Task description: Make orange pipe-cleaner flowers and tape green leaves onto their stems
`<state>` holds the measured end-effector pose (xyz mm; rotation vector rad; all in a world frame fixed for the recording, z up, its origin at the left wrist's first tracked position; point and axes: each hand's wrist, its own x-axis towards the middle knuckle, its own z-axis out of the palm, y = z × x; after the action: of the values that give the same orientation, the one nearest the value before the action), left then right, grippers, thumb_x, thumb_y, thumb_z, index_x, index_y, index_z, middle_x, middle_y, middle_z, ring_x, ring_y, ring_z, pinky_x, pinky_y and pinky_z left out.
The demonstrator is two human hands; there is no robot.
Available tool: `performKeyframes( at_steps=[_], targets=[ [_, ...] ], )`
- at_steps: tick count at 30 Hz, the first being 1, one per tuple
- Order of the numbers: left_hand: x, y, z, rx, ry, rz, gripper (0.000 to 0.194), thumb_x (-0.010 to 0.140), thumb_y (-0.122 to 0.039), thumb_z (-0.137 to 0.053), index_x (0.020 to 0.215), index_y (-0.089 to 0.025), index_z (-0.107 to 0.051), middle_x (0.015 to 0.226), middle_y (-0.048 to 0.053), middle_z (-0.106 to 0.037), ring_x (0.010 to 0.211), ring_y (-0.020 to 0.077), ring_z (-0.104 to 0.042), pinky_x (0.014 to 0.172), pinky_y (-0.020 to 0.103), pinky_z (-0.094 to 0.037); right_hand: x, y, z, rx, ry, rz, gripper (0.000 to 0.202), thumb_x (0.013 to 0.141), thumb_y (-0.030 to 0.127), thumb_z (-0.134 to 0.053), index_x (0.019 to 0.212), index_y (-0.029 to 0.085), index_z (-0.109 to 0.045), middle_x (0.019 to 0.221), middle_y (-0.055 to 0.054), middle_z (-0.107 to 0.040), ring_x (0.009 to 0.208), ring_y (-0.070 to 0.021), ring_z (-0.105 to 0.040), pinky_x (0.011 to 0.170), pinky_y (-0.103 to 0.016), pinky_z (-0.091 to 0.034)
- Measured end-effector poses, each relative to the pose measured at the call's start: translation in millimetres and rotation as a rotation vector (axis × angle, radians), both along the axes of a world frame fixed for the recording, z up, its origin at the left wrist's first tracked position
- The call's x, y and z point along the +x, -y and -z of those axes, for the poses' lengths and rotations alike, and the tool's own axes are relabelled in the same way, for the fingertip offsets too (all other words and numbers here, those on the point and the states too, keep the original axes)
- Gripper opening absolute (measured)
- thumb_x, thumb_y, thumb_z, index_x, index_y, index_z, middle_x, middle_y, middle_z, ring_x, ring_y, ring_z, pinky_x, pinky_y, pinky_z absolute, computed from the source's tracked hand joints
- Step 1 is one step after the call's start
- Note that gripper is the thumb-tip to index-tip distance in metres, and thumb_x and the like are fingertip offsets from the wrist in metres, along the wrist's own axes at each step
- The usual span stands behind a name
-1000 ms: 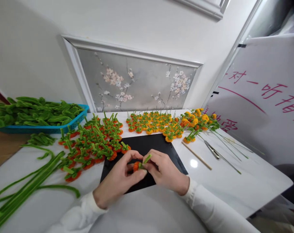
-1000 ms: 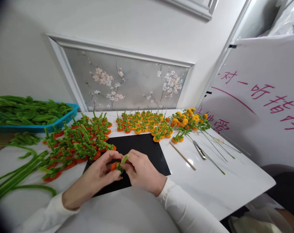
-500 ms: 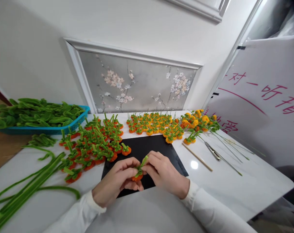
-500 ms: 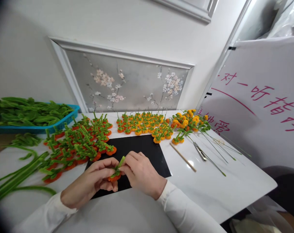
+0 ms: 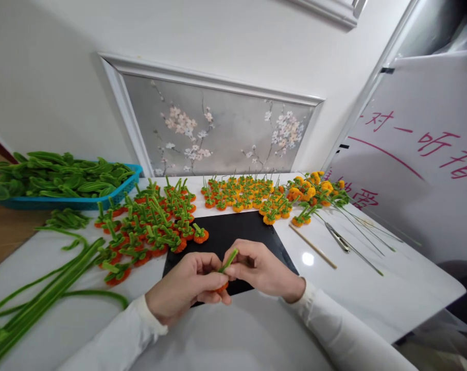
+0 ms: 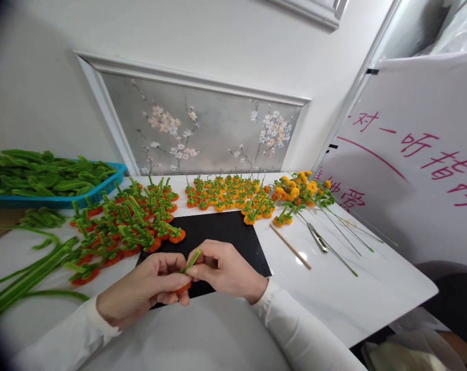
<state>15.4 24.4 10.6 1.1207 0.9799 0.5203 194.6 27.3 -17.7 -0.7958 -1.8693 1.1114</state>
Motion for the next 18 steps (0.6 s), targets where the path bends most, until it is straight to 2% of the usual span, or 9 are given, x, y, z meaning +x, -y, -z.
performKeyframes(
  at_steps=[3,6,7,9,11,13,16,18],
  targets=[
    [0,2,-1.7,-0.049,0.031,0.002,0.011,0.070,-0.018,-0.069,0.071,-0.013,-0.060,0.062,-0.003,-0.060,0.052,0.0070,-0.062,0.045,0.011,-0.041,0,2,-1.2,0.101,0.027,-0.008,0.009,0.084,0.014,-0.055,0.077,0.016,-0.058,0.083,-0.001,-0.052,0.066,-0.0080,-0.051,0.058,-0.020,-0.041],
    [-1,2,-6.5,-0.043,0.038,0.046,0.019,0.072,-0.028,-0.069,0.083,-0.016,-0.058,0.082,-0.001,-0.060,0.068,0.0131,-0.067,0.056,0.018,-0.050,-1,3,-4.0,0.218,0.065,0.049,0.010,0.084,0.011,-0.052,0.076,0.016,-0.056,0.081,-0.001,-0.052,0.069,-0.0099,-0.051,0.061,-0.021,-0.041],
    [-2,2,-8.0,0.022,0.026,0.039,0.022,0.074,-0.031,-0.067,0.089,-0.018,-0.057,0.090,0.001,-0.060,0.073,0.0149,-0.067,0.060,0.022,-0.052,-1,3,-4.8,0.253,0.080,0.091,0.010,0.084,0.010,-0.052,0.076,0.016,-0.055,0.079,-0.001,-0.051,0.069,-0.0105,-0.050,0.060,-0.022,-0.040],
    [-3,2,-9.0,0.260,-0.020,-0.027,0.024,0.077,-0.034,-0.063,0.097,-0.023,-0.053,0.103,0.002,-0.058,0.078,0.0150,-0.065,0.067,0.026,-0.053,-1,3,-5.7,0.295,0.108,0.173,0.009,0.083,0.010,-0.052,0.077,0.016,-0.053,0.075,0.000,-0.049,0.066,-0.0108,-0.047,0.058,-0.022,-0.037],
    [-2,4,-5.9,0.513,-0.092,-0.108,0.017,0.080,-0.032,-0.059,0.093,-0.023,-0.054,0.112,0.003,-0.055,0.077,0.0129,-0.062,0.070,0.026,-0.053,-2,3,-5.6,0.307,0.131,0.219,0.009,0.083,0.010,-0.051,0.077,0.017,-0.051,0.074,0.000,-0.046,0.062,-0.0102,-0.044,0.055,-0.022,-0.035],
    [0,6,0.3,0.623,-0.152,-0.120,0.010,0.082,-0.031,-0.055,0.084,-0.021,-0.056,0.117,0.004,-0.052,0.077,0.0132,-0.061,0.070,0.026,-0.053,-3,4,-4.9,0.321,0.153,0.230,0.010,0.083,0.011,-0.050,0.076,0.017,-0.049,0.074,0.000,-0.046,0.062,-0.0103,-0.044,0.055,-0.022,-0.035],
    [4,7,6.8,0.563,-0.138,-0.079,0.014,0.083,-0.032,-0.052,0.080,-0.019,-0.057,0.117,0.006,-0.051,0.083,0.0167,-0.061,0.068,0.028,-0.055,-4,6,-3.0,0.359,0.190,0.245,0.010,0.085,0.012,-0.048,0.076,0.017,-0.049,0.076,0.000,-0.047,0.064,-0.0109,-0.046,0.056,-0.022,-0.037],
    [5,6,4.7,0.489,-0.107,-0.053,0.016,0.082,-0.031,-0.054,0.078,-0.017,-0.059,0.116,0.007,-0.051,0.078,0.0154,-0.060,0.067,0.028,-0.054,-5,6,-1.3,0.385,0.221,0.252,0.009,0.085,0.012,-0.048,0.077,0.017,-0.049,0.078,-0.001,-0.049,0.066,-0.0115,-0.047,0.058,-0.023,-0.038]
  ],
)
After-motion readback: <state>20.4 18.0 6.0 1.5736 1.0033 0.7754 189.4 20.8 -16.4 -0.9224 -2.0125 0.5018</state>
